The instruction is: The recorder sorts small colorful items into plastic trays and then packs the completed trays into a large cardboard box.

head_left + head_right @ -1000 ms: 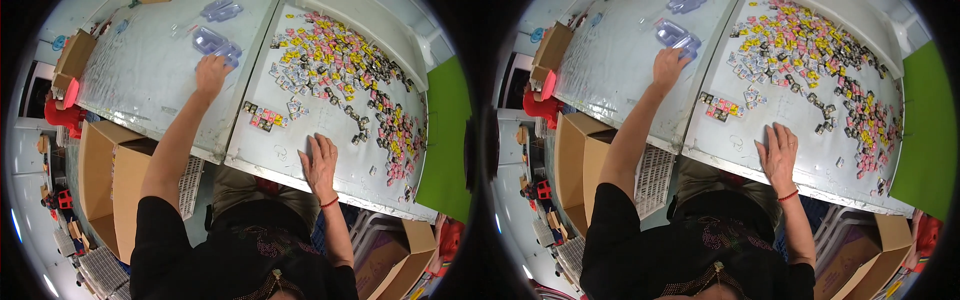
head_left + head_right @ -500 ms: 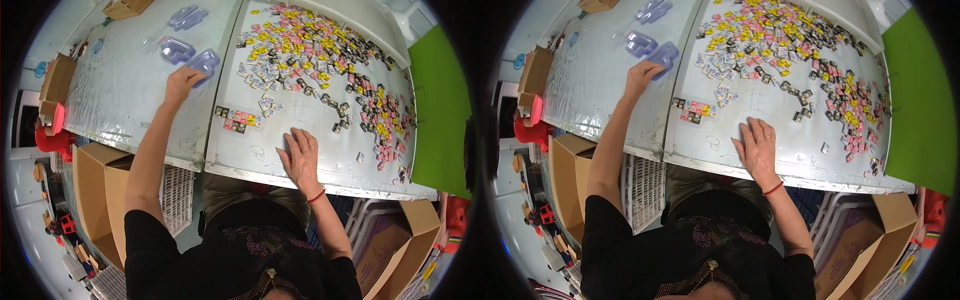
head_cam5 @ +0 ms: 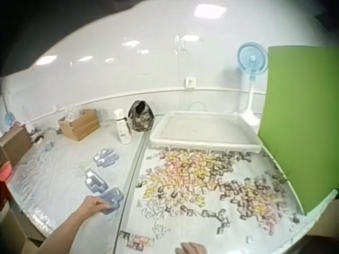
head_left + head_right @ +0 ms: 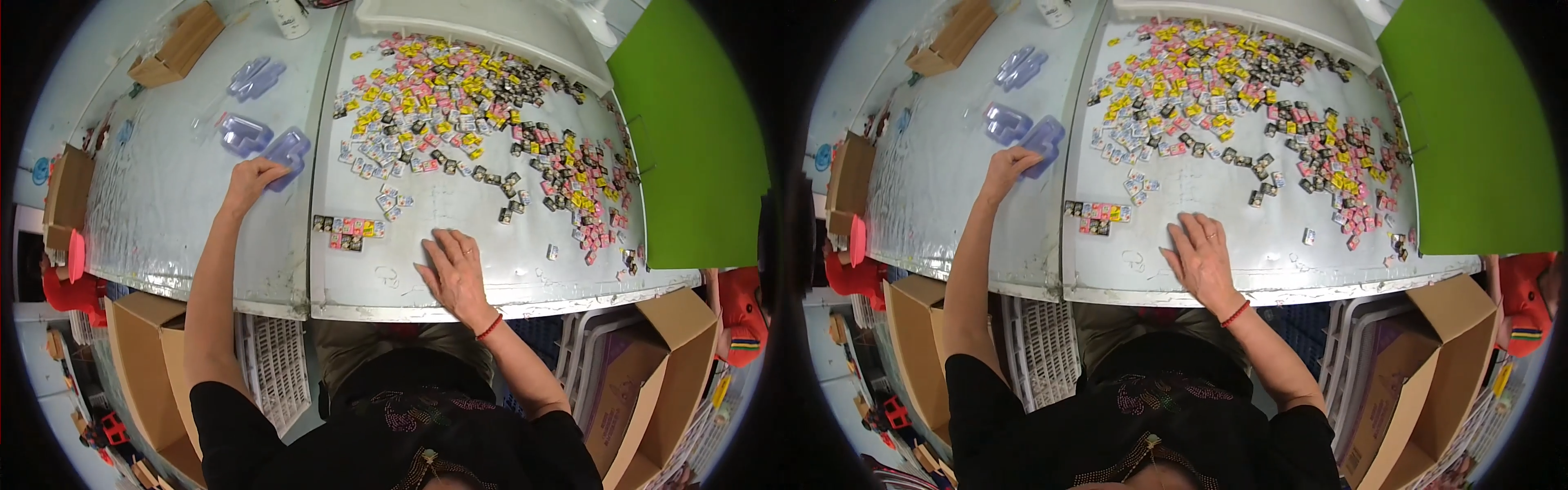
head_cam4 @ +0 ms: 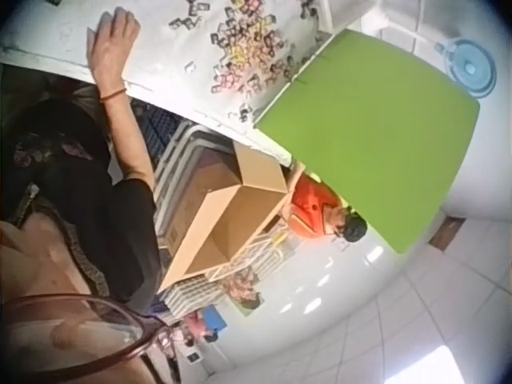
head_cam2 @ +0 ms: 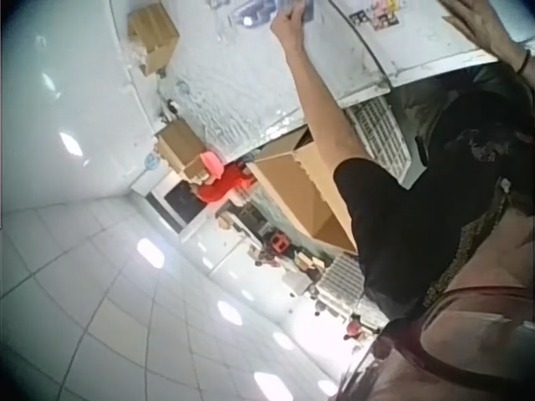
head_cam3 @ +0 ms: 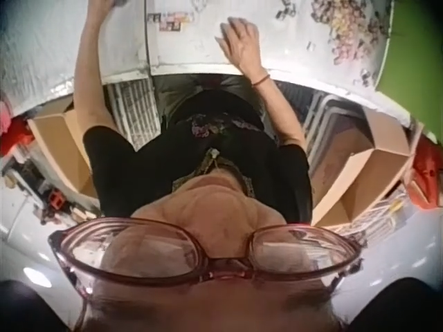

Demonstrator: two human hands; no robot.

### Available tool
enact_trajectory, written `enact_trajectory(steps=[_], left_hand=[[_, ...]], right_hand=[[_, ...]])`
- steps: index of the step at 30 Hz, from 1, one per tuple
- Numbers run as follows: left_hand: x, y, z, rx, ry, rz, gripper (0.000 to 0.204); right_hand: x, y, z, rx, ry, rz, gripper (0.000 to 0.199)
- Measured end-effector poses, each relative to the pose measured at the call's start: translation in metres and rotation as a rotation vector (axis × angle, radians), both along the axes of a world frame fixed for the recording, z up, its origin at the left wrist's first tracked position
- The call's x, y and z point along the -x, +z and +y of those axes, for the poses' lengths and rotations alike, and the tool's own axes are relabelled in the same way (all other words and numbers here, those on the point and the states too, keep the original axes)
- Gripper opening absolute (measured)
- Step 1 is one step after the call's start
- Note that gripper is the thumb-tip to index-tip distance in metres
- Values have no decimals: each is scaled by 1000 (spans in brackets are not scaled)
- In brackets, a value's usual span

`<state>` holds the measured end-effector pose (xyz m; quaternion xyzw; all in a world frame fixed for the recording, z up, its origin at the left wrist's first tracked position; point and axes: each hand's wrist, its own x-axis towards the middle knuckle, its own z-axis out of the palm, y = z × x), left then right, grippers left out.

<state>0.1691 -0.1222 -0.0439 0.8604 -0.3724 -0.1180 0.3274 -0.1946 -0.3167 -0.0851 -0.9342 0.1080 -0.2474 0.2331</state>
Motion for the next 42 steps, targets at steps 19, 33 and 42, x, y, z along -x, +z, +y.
enact_trajectory(steps=[19, 33, 42], left_hand=[[17, -14, -10, 100, -108, -335, 10], [11, -20, -3, 146, 24, -324, 11], [72, 53, -45, 314, 99, -567, 14]], right_hand=[[-198, -6, -246, 309, -380, 335, 73], [-71, -7, -180, 192, 127, 119, 32], [16, 12, -90, 302, 50, 148, 51]])
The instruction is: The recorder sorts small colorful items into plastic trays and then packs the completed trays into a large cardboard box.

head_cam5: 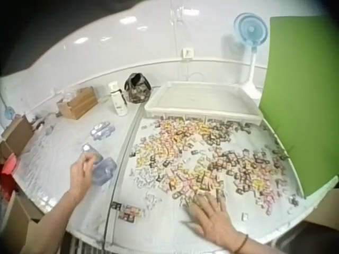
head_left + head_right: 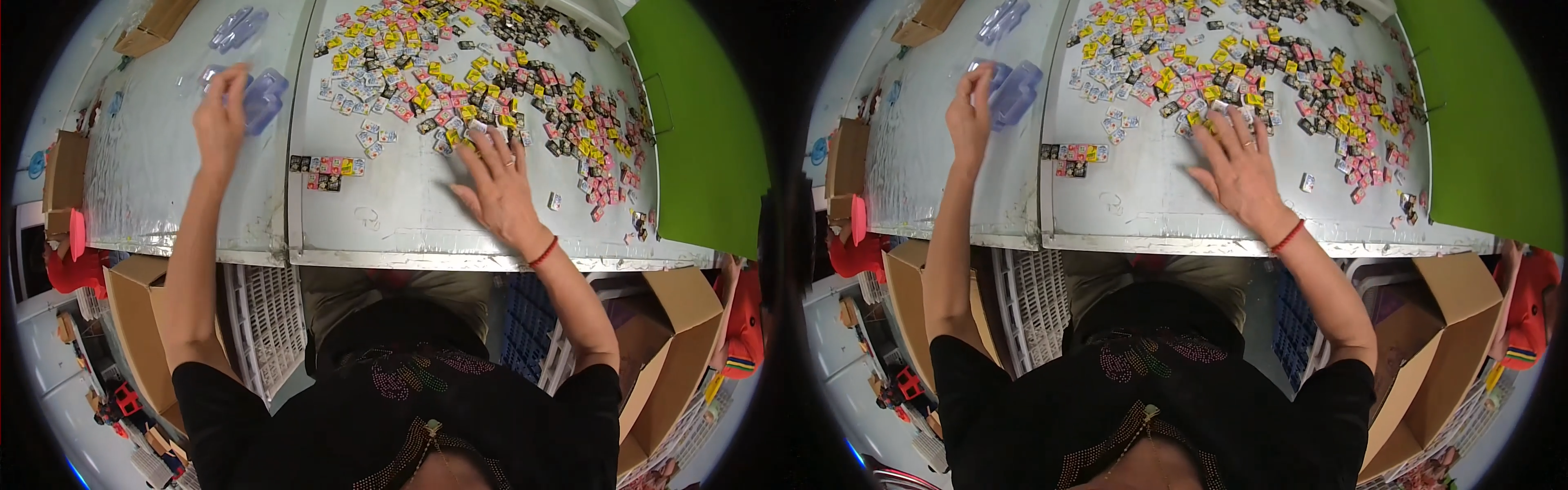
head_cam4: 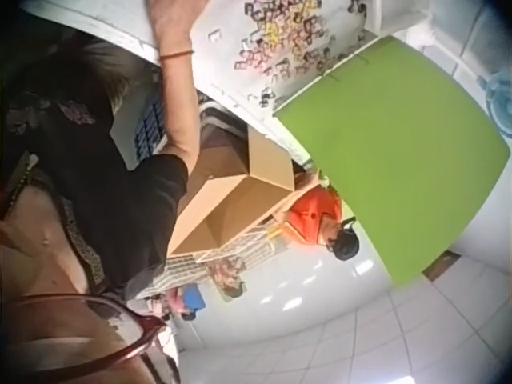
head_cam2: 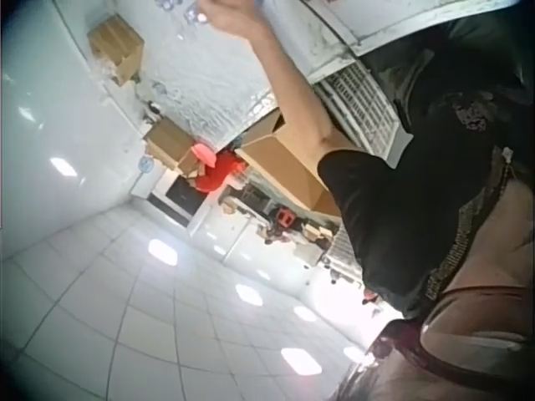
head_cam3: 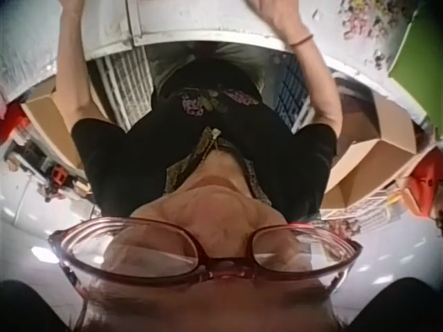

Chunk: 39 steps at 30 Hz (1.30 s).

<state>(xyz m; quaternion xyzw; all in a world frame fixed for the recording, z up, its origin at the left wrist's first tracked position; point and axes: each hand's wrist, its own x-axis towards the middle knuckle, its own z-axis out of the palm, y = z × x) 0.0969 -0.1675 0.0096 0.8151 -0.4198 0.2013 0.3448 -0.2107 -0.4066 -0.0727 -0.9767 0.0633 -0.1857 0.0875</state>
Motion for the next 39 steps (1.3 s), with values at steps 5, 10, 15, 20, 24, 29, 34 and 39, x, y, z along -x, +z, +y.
enact_trajectory(steps=[5, 10, 15, 20, 24, 29, 34, 39], left_hand=[[138, -55, -21, -346, -744, 60, 27], [213, -86, -49, -266, -808, 7, 20], [194, -86, -64, -126, -724, 14, 20], [166, -84, -109, -152, -356, 257, 33], [159, -99, -124, -150, -309, 125, 35], [148, -103, -107, -165, -392, 184, 35], [141, -95, -113, -178, -339, 182, 33], [145, -96, -115, -227, -358, 227, 35]], right_hand=[[-15, -31, -22, 38, -87, 46, 50], [-16, -30, -31, 9, -84, 34, 47], [16, -24, -27, -58, -80, -102, 42], [3, -4, -19, -183, -143, -211, 30], [-27, -13, -13, -147, -77, -215, 25], [-25, -16, -8, -100, -115, -213, 20], [-24, -11, -9, -72, -230, -100, 19], [-33, -9, -14, -75, -272, -94, 21]])
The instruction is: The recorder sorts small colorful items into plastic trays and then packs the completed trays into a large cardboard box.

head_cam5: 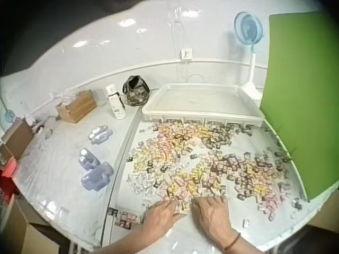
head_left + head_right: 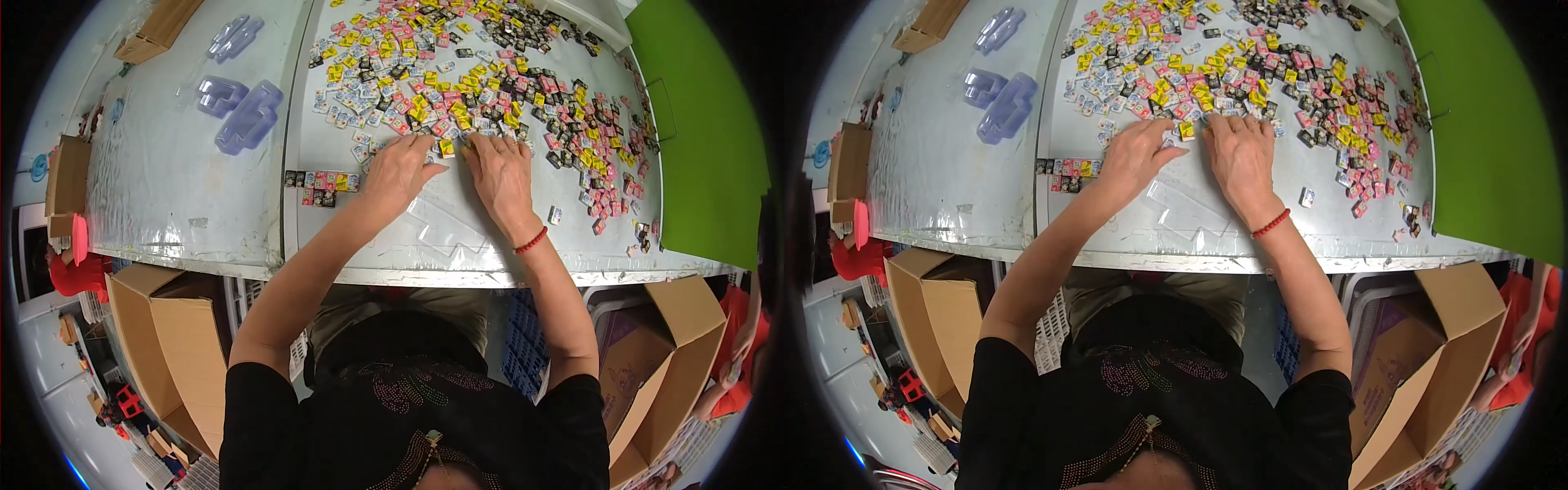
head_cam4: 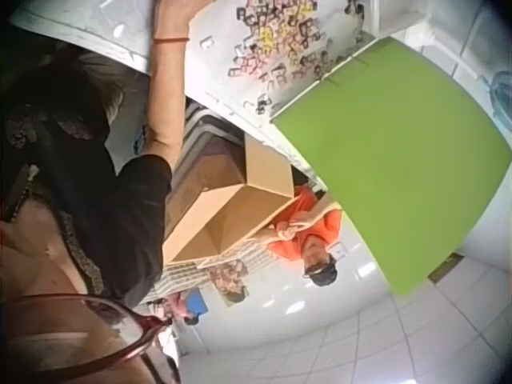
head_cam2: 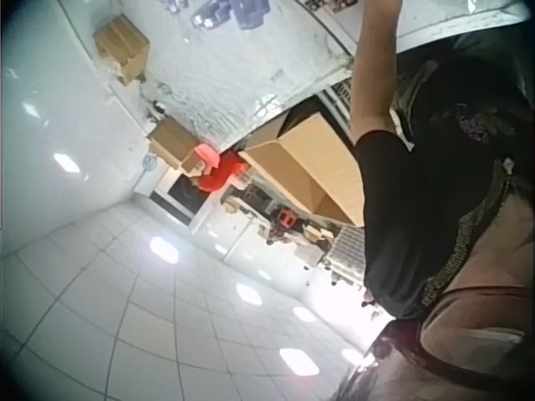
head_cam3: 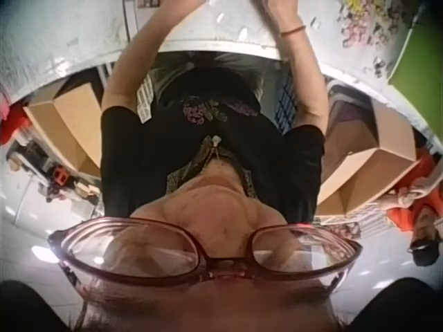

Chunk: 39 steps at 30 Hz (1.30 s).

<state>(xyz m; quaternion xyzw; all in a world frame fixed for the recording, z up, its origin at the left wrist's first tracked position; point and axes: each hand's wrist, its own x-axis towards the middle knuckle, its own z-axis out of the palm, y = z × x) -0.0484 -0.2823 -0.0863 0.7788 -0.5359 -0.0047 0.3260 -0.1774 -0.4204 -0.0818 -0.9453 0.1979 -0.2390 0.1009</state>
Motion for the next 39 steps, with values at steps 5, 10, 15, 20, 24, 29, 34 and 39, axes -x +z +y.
enact_trajectory(steps=[5, 10, 15, 20, 24, 29, 34, 39], left_hand=[[-9, 7, -7, -85, 62, 150, 30], [-14, 0, -17, -24, 53, 49, 25], [-8, 0, -4, -75, 6, 143, 34], [-5, 8, 3, -67, -53, 174, 43], [-2, 5, -1, -81, 2, 141, 42], [1, 3, -1, -75, 119, 130, 43], [-6, 8, -4, -140, 59, 159, 47], [-11, 16, -9, -287, 30, 187, 49]], right_hand=[[-28, 2, -10, -26, 87, -5, 22], [-55, 8, -12, 28, 103, 140, 22], [-60, 1, -17, 29, 143, 121, 24], [-59, -1, -17, -22, 214, 32, 22], [-64, -5, -19, -53, 245, -14, 18], [-41, -2, -29, -117, 206, 6, 15], [-5, 21, -25, -247, 164, -55, 19], [22, 14, 0, -175, 53, 27, 23]])
